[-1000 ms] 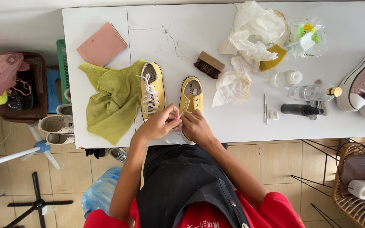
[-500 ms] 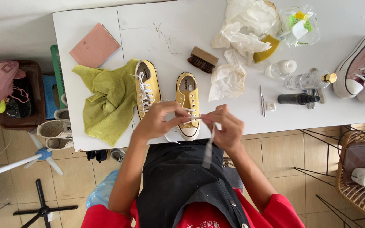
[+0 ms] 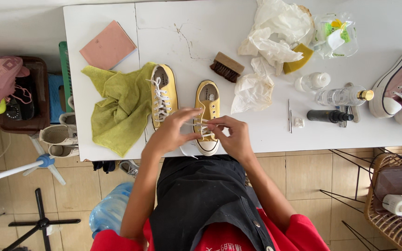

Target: The person laces a pair of yellow canvas sneakers on a white table. They thread the laces through the eyelets, pull them tight, and tie knots to secure the laces.

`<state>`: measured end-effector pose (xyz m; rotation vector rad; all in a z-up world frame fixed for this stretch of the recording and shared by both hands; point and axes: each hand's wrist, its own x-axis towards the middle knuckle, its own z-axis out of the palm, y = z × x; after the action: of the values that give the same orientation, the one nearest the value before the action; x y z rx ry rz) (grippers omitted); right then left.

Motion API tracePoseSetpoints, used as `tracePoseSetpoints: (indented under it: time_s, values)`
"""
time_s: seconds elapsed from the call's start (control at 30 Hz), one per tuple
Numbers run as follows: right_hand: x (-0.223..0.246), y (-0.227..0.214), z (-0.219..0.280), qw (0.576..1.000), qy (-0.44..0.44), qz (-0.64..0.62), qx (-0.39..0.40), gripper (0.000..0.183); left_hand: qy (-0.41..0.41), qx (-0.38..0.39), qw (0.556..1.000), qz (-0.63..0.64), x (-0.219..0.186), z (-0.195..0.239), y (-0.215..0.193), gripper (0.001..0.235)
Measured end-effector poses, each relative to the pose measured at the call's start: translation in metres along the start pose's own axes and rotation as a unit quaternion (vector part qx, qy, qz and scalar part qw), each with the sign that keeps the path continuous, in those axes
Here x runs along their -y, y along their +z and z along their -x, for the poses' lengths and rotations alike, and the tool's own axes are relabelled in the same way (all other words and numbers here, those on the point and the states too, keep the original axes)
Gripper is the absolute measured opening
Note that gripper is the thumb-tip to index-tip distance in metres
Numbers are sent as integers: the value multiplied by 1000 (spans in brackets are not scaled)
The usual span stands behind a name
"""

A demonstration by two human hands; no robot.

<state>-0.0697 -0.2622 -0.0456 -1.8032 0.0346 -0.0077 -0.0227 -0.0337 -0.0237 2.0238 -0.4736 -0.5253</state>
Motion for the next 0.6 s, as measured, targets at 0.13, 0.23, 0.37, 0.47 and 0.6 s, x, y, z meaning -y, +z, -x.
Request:
tracePoseSetpoints:
  time_s: [0.13, 0.23, 0.37, 0.47, 0.6]
  values:
    - [-8, 3, 3, 999, -1, -15, 30, 15, 67, -15, 992, 110, 10, -15, 14, 42]
    - [-20, -11, 0, 1000, 1, 21, 20, 14, 66, 18, 995, 66, 8, -22, 10, 18]
    - [-14, -20, -2, 996, 12, 9, 92, 13, 57, 25, 994, 87, 19, -28, 24, 16]
    - [-11, -22, -5, 991, 27, 10, 129, 15, 57, 9, 994, 97, 33, -33, 36, 15]
    - [-29, -24, -9, 984, 66, 22, 161, 15, 43, 36, 998, 41, 42, -37, 46, 16]
